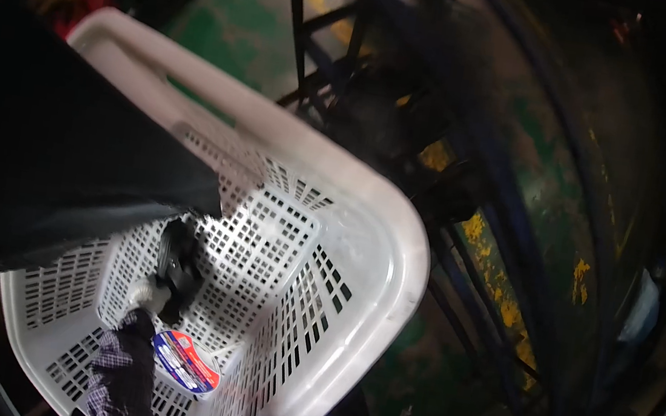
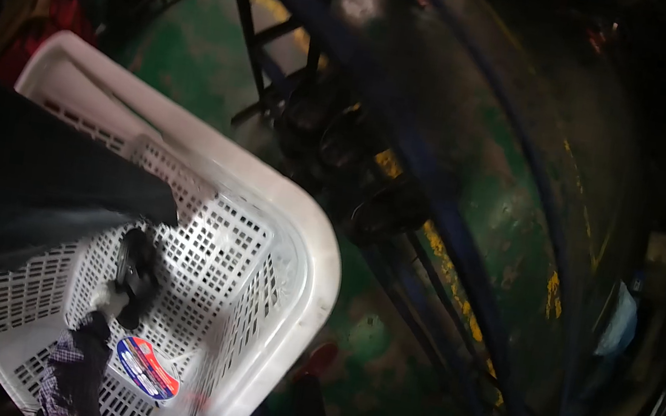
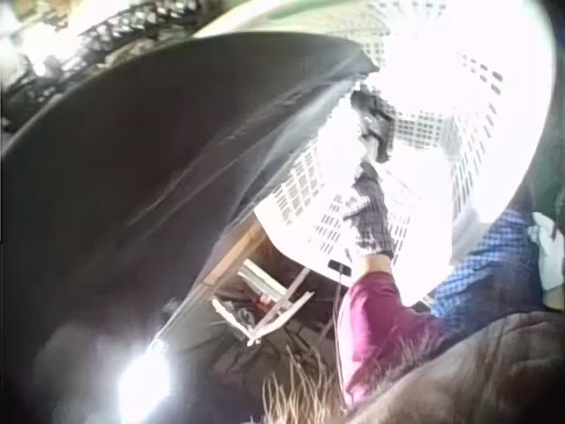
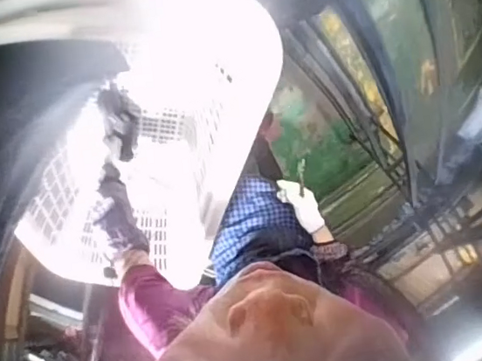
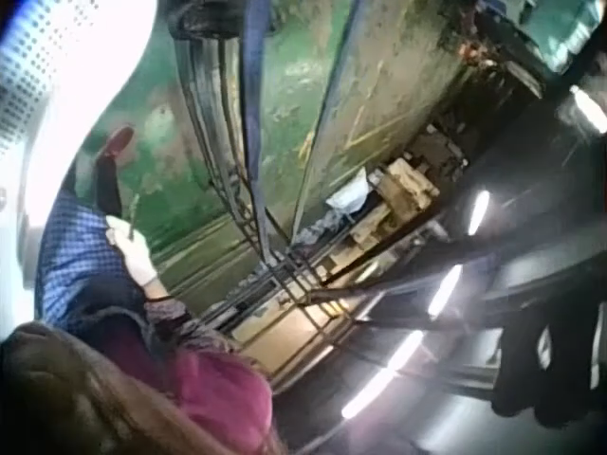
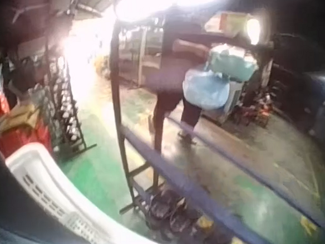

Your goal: Using a small tool to trim excess material from the soles of finished sandals before placing them in a basket or on a rack.

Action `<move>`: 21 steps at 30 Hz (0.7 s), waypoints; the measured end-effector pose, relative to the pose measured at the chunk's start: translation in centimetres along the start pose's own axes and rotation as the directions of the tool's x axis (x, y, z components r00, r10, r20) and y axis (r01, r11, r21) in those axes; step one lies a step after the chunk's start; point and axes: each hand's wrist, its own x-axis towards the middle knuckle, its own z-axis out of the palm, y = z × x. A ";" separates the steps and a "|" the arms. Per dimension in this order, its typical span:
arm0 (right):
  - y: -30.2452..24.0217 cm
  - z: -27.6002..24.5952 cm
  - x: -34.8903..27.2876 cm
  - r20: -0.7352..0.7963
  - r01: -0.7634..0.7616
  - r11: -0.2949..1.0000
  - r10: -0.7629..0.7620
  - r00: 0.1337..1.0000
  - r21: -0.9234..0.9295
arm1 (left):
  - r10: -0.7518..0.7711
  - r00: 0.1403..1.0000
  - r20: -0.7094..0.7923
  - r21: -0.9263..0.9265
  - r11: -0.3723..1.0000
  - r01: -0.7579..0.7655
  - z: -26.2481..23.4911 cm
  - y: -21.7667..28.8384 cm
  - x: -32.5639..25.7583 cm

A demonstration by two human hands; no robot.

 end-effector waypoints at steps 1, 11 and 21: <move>-1.3 1.2 -0.6 0.074 0.010 0.998 -0.006 0.997 -0.059 | -0.050 0.980 0.194 -0.066 0.996 0.064 0.8 -2.7 -3.2; -14.1 2.0 -13.3 0.346 0.624 0.653 -0.519 0.782 -0.430 | 0.045 0.985 0.167 -0.804 0.585 0.110 -10.3 1.6 -27.9; -17.7 2.7 -20.8 0.802 0.943 -0.221 -0.593 0.073 -0.250 | 0.661 0.647 0.380 0.062 0.680 -0.731 -37.1 22.5 -45.0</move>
